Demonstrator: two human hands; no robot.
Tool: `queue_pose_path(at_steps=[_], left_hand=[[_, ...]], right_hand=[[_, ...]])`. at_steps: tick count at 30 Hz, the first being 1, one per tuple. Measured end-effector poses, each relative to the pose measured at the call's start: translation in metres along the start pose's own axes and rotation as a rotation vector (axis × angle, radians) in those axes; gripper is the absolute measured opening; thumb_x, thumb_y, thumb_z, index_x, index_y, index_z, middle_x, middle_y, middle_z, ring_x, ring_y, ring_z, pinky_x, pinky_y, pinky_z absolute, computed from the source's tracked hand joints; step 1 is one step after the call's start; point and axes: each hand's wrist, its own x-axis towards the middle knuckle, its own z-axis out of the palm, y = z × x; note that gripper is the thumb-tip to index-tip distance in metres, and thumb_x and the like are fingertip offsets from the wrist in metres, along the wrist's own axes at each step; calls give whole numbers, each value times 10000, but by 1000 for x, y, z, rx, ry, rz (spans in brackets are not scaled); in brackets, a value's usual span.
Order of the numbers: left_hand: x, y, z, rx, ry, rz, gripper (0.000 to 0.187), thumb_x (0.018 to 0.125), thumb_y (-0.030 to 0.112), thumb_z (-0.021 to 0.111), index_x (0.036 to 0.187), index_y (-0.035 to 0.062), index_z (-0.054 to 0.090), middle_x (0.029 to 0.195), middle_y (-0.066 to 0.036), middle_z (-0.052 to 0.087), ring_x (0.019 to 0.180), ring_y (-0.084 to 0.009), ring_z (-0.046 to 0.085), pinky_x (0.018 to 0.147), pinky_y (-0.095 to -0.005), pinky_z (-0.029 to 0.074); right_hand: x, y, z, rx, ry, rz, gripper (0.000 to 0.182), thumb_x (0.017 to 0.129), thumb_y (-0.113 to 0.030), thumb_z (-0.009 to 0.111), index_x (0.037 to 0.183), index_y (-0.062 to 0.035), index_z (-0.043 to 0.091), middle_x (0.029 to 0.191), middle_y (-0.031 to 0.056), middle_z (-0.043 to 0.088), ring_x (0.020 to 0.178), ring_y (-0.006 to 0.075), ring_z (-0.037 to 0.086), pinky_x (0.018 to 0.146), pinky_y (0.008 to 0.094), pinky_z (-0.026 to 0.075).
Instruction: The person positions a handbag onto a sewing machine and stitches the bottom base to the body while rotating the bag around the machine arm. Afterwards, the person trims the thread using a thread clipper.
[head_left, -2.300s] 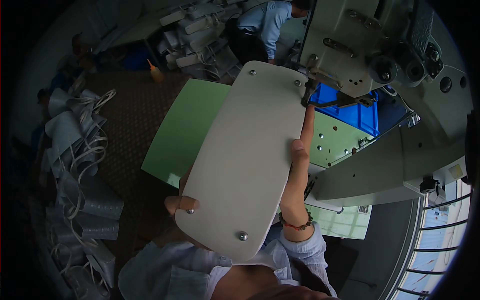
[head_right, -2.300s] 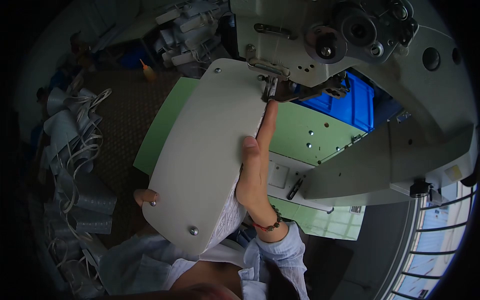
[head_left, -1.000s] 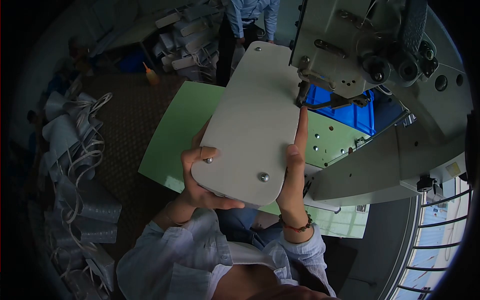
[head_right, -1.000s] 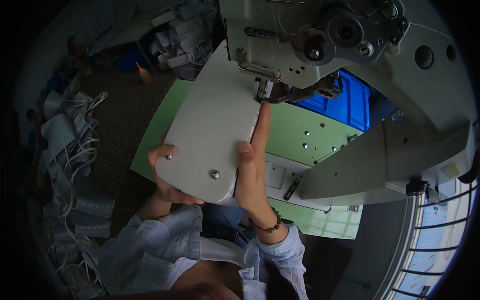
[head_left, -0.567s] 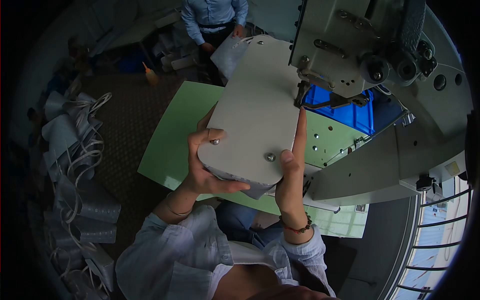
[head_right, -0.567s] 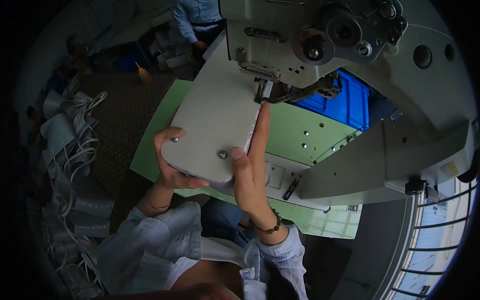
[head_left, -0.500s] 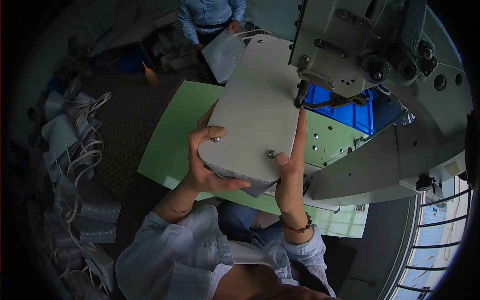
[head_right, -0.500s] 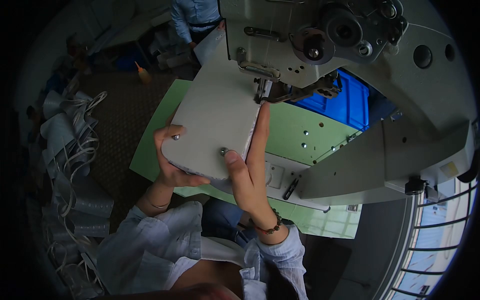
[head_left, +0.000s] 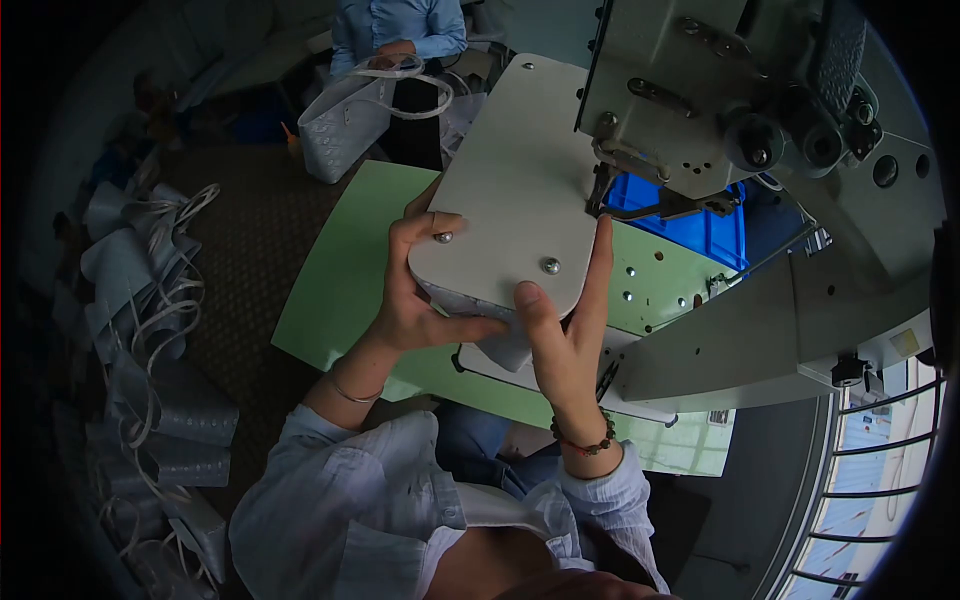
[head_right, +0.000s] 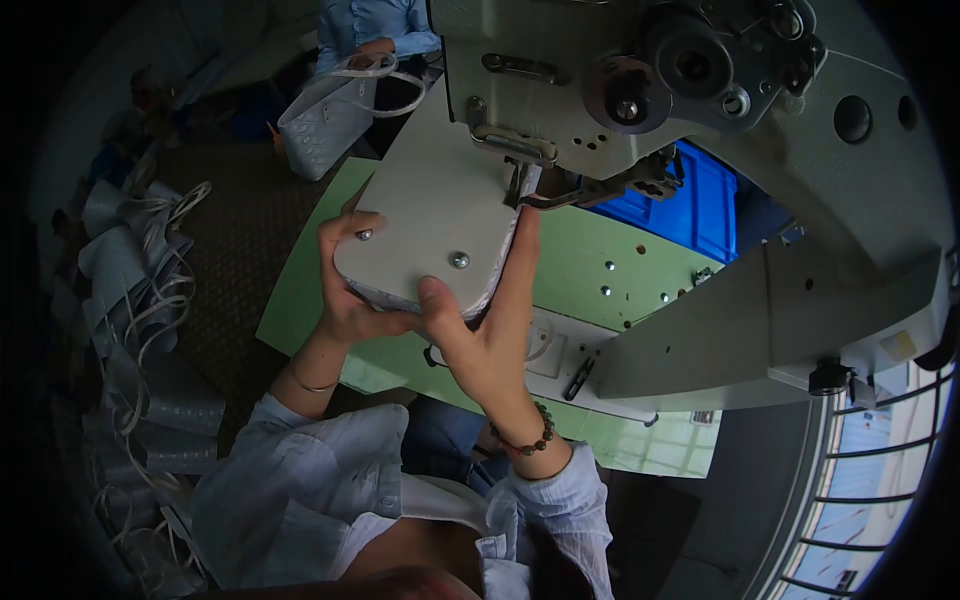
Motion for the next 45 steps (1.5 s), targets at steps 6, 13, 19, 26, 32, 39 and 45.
queue_pose_path(at_steps=[6,13,19,26,32,39,45], left_hand=[[6,-7,-1,27,3,-52,953,594,298,941,1319,82,362,1431,-183,352,1252,-263,449,1014,-396,413],[14,-15,0,65,27,-56,887,613,229,908,1299,66,369,1337,-159,417,1201,-252,481,993,-406,437],[22,-17,-1,3,28,-153,880,604,243,917,1305,62,417,1404,-165,391,1274,-261,437,1034,-392,395],[73,0,-35,314,-317,-82,775,629,226,880,1302,81,522,1485,-120,373,1391,-245,362,1065,-397,400],[138,5,-30,521,-819,110,802,655,285,785,1385,123,497,1461,-107,432,1416,-280,343,1126,-439,302],[154,-8,-21,556,-1061,63,911,617,314,750,1442,87,440,1521,-108,389,1444,-297,300,1149,-441,260],[148,-5,-21,581,-1025,65,899,621,316,752,1432,77,445,1529,-130,370,1437,-294,312,1154,-427,265]], right_hand=[[10,2,6,16,67,41,959,785,-174,721,1508,50,131,1361,203,410,1199,282,497,1000,380,430],[25,11,13,34,136,-29,1026,724,-199,808,1495,47,178,1281,199,512,1125,255,568,937,354,482],[36,21,14,27,183,-81,1020,716,-202,823,1482,64,205,1252,200,547,1088,247,593,917,340,496],[47,18,10,45,169,-89,896,742,-194,809,1429,75,302,1232,188,565,1076,232,591,912,332,493],[52,26,7,25,173,-73,806,744,-190,804,1379,58,374,1209,172,568,1072,226,585,915,331,485],[58,26,1,-13,138,-80,745,743,-218,800,1333,52,435,1202,164,576,1093,236,573,943,347,462],[58,21,-4,-53,87,37,710,744,-246,790,1302,55,470,1175,165,592,1070,233,583,926,340,466]])
